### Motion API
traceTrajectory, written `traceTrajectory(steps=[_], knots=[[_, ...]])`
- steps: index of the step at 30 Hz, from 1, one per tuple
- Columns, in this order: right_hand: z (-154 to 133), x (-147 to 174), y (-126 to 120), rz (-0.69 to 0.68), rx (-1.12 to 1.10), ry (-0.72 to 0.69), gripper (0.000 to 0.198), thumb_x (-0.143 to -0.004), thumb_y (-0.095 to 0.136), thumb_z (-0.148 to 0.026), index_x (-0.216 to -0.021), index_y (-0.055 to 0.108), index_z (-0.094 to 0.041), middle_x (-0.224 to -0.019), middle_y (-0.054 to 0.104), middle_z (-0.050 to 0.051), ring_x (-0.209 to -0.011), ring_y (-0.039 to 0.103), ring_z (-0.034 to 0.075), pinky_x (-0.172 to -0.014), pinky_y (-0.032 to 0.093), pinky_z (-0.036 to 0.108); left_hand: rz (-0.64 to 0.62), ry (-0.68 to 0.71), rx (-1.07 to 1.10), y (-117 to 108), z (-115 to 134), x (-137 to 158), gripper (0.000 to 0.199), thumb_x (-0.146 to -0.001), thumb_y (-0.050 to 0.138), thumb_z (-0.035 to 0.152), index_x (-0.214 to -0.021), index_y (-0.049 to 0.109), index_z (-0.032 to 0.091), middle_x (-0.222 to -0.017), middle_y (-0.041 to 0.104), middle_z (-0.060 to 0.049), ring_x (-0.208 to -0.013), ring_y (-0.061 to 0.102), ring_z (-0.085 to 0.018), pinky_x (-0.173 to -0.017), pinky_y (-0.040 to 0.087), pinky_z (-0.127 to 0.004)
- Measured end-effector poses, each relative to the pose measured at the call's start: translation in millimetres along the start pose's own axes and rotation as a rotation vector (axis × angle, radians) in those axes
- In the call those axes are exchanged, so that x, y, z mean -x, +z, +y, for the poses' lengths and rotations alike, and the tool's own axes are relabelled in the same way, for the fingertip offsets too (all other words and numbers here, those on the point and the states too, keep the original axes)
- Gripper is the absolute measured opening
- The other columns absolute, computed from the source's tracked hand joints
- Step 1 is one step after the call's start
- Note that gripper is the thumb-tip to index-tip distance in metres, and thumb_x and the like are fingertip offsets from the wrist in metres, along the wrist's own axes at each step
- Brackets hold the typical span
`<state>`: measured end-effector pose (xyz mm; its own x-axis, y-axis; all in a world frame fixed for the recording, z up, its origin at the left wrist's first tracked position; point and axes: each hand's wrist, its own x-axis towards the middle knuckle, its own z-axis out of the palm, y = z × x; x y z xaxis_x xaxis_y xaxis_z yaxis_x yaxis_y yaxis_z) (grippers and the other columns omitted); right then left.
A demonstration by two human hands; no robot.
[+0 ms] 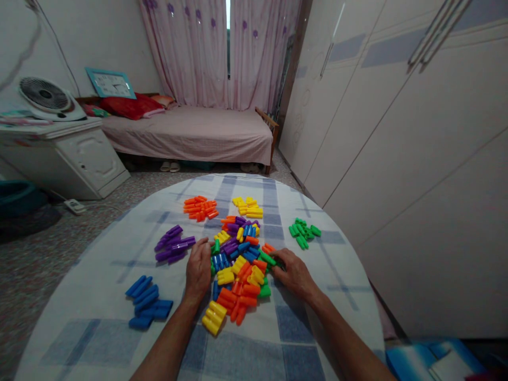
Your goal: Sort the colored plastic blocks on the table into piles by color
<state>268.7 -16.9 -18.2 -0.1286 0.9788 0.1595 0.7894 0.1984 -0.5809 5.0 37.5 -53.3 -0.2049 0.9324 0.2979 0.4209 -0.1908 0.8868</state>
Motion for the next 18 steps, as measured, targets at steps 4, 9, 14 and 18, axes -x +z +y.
traceTrajectory(steps=[4, 9, 14, 18], knots=[[9.2, 1.8, -4.2, 0.034, -0.074, 0.070, 0.029, -0.078, 0.049, -0.015, -0.105, 0.061, -0.019, -0.089, 0.062, 0.003, -0.080, 0.057, 0.014, -0.075, 0.043, 0.027, -0.003, 0.005, -0.004, -0.1, 0.7, 0.1, 0.047, -0.090, 0.030, 0.047, -0.097, 0.064, 0.016, -0.119, 0.057, -0.010, -0.115, 0.050, -0.022, -0.104, 0.036, -0.037], [4.7, 9.3, -7.2, -0.041, -0.009, -0.050, 0.044, -0.076, 0.057, -0.020, -0.120, 0.055, -0.022, -0.109, 0.059, 0.006, -0.100, 0.053, 0.019, -0.088, 0.042, 0.032, -0.004, -0.002, -0.006, -0.8, 1.8, 0.0, 0.046, -0.090, 0.031, 0.048, -0.097, 0.064, 0.017, -0.118, 0.058, -0.009, -0.114, 0.051, -0.022, -0.103, 0.036, -0.037], [-1.7, 10.5, 5.9, 0.055, 0.108, -0.024, 0.039, -0.077, 0.056, -0.017, -0.115, 0.057, -0.021, -0.106, 0.059, 0.006, -0.100, 0.051, 0.019, -0.089, 0.041, 0.032, -0.008, -0.015, 0.003, -0.6, 0.1, -0.7, 0.046, -0.089, 0.032, 0.048, -0.095, 0.064, 0.016, -0.119, 0.057, -0.011, -0.114, 0.051, -0.022, -0.102, 0.037, -0.039], [1.4, 9.7, 10.8, 0.127, 0.073, -0.022, 0.033, -0.076, 0.054, -0.014, -0.108, 0.059, -0.022, -0.101, 0.060, 0.004, -0.097, 0.052, 0.017, -0.088, 0.041, 0.030, -0.016, -0.024, 0.018, -0.8, -0.8, -0.6, 0.046, -0.089, 0.032, 0.049, -0.097, 0.063, 0.016, -0.120, 0.055, -0.011, -0.115, 0.049, -0.023, -0.104, 0.035, -0.040]])
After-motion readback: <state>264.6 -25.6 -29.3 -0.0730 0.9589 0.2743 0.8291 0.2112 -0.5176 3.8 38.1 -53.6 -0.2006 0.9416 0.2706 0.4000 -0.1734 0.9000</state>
